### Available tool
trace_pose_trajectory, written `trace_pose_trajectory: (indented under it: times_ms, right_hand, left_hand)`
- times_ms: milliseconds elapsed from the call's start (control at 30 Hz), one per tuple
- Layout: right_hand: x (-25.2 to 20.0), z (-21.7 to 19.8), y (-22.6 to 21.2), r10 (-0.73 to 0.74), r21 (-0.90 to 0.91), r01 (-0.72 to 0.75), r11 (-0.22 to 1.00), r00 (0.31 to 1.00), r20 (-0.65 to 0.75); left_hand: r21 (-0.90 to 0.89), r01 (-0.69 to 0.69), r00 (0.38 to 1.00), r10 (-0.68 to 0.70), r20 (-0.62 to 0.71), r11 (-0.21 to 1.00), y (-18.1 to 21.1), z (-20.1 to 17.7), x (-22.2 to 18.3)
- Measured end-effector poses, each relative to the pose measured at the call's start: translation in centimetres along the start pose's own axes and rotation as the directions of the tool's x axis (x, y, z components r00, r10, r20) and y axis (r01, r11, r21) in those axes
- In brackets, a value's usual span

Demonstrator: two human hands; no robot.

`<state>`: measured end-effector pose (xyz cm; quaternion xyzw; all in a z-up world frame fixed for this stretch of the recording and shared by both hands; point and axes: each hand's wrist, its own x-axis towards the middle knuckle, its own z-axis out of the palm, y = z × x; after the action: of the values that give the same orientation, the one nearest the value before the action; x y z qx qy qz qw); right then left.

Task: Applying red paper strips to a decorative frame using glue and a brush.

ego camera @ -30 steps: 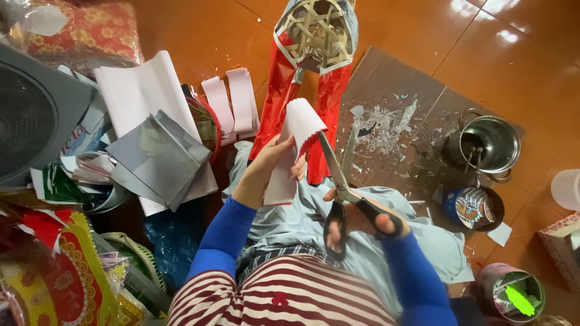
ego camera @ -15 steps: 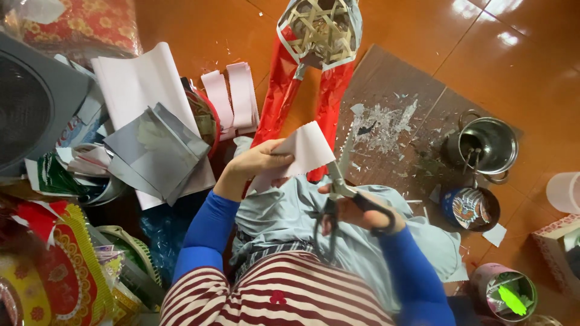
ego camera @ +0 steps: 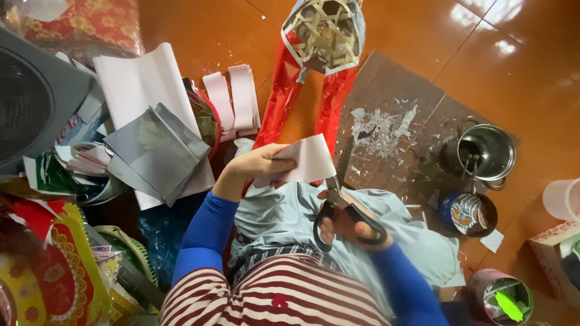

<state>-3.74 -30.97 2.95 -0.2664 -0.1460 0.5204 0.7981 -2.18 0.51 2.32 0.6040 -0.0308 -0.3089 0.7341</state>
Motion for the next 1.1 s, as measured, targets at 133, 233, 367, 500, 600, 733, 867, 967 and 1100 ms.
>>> trace_pose_trajectory:
  times_ms: [133, 233, 367, 500, 600, 733, 867, 967, 1100]
  right_hand:
    - [-0.2, -0.8, 1.2, 0.019, 0.044, -0.018, 0.999, 1.0, -0.02]
    - [0.6, 0.5, 0.7, -0.009, -0.074, 0.007, 0.997, 1.0, -0.019]
    - [1.0, 1.4, 0.4, -0.015, 0.016, 0.014, 1.0, 0.998, 0.054]
    - [-0.7, -0.5, 1.1, 0.035, -0.023, -0.037, 0.999, 0.995, -0.091]
    - [-1.2, -1.3, 1.5, 0.022, -0.221, -0.07, 0.973, 0.976, -0.215]
    - [-0.4, -0.4, 0.7, 0.03, -0.227, -0.071, 0.971, 0.983, -0.18]
    - [0.2, -0.3, 1.4, 0.045, -0.083, -0.05, 0.995, 0.997, -0.062]
    - [-0.1, -2.1, 2.4, -0.026, -0.102, 0.015, 0.995, 0.993, -0.114]
    - [-1.6, -4.1, 3.1, -0.079, -0.194, 0.02, 0.981, 0.951, -0.3]
  left_hand:
    - [0.017, -0.02, 1.0, 0.02, -0.007, 1.0, 0.6, 0.0, -0.2]
    - [0.06, -0.005, 1.0, 0.007, -0.03, 0.998, 1.2, 0.4, -0.3]
    - [0.107, 0.033, 0.999, -0.029, -0.034, 0.994, 1.0, 0.5, 0.0]
    - [0.148, 0.025, 0.998, -0.015, -0.068, 0.989, 0.2, -0.2, 0.4]
    - [0.145, 0.02, 0.998, -0.01, -0.066, 0.989, 0.7, 0.1, 0.2]
    - [0.118, 0.034, 0.998, -0.027, -0.061, 0.992, 0.3, 0.3, 0.6]
    - [0.174, 0.041, 0.997, -0.052, 0.06, 0.984, -0.9, 0.4, 1.2]
    - [0.168, 0.017, 0.996, -0.031, 0.085, 0.986, -1.0, 0.7, 1.4]
    - [0.156, -0.003, 0.998, -0.006, 0.061, 0.988, -1.7, 0.9, 1.8]
